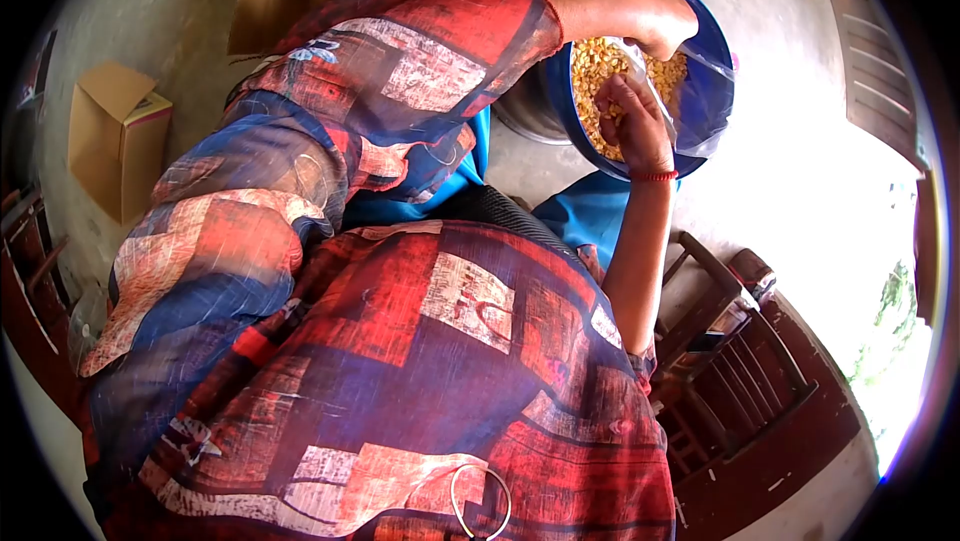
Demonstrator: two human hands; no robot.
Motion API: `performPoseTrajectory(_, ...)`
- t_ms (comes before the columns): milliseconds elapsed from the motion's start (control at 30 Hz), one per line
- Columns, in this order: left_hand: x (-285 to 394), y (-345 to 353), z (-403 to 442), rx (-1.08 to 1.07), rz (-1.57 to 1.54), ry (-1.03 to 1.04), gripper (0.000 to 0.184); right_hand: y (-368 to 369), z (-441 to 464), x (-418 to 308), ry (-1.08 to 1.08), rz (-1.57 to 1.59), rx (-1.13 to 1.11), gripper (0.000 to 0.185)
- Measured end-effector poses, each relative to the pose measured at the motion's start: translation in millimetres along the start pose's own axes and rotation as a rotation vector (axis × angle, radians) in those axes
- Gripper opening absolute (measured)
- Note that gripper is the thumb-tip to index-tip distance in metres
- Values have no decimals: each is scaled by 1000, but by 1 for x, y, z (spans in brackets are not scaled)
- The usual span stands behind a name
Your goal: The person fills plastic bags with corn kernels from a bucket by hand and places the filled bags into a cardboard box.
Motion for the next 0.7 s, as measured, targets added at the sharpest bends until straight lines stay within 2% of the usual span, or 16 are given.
performPoseTrajectory(67, 6, -9, -14, -1, -31, 52, 14, 0, 1, 3, 40, -79, -139, 21)
performPoseTrajectory(100, 11, -11, -19, -3, -46, 78, 14, 2, 0, 4, 75, -119, -118, 21)
performPoseTrajectory(200, 15, -5, -7, -10, 19, -104, 14, 4, 0, 3, 133, -40, -195, 20)
performPoseTrajectory(267, 5, 0, 2, -7, -25, -57, 14, 1, -3, -1, 120, -1, -221, 19)
performPoseTrajectory(333, 13, -6, -7, -22, 17, -53, 14, 0, -11, -11, 8, 300, -207, 19)
performPoseTrajectory(400, 12, -6, -8, -42, 56, -50, 14, -9, -15, -20, -96, 359, -200, 19)
performPoseTrajectory(500, 9, 1, 10, -57, -22, -59, 13, -23, -16, -37, -226, 433, 25, 17)
performPoseTrajectory(567, 18, -4, 10, -150, 11, -301, 13, -42, -9, -42, -284, 541, 131, 17)
performPoseTrajectory(600, 16, -3, 9, -181, 24, -382, 13, -51, -3, -43, -342, 560, 63, 19)
performPoseTrajectory(667, -1, 7, 9, -30, -12, -52, 13, -58, -2, -43, -334, 527, 318, 22)
performPoseTrajectory(700, 5, 0, -3, -31, -13, -56, 13, -63, 1, -39, -330, 528, 316, 22)
Point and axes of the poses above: each hand's wrist, its own z-axis towards the middle knuckle, its own y-axis out of the palm, x = y × z, the point moved 2 cm from there along z, towards the middle knuckle, and after that the axes turned 7 degrees about -z, right-handed, at the moved point
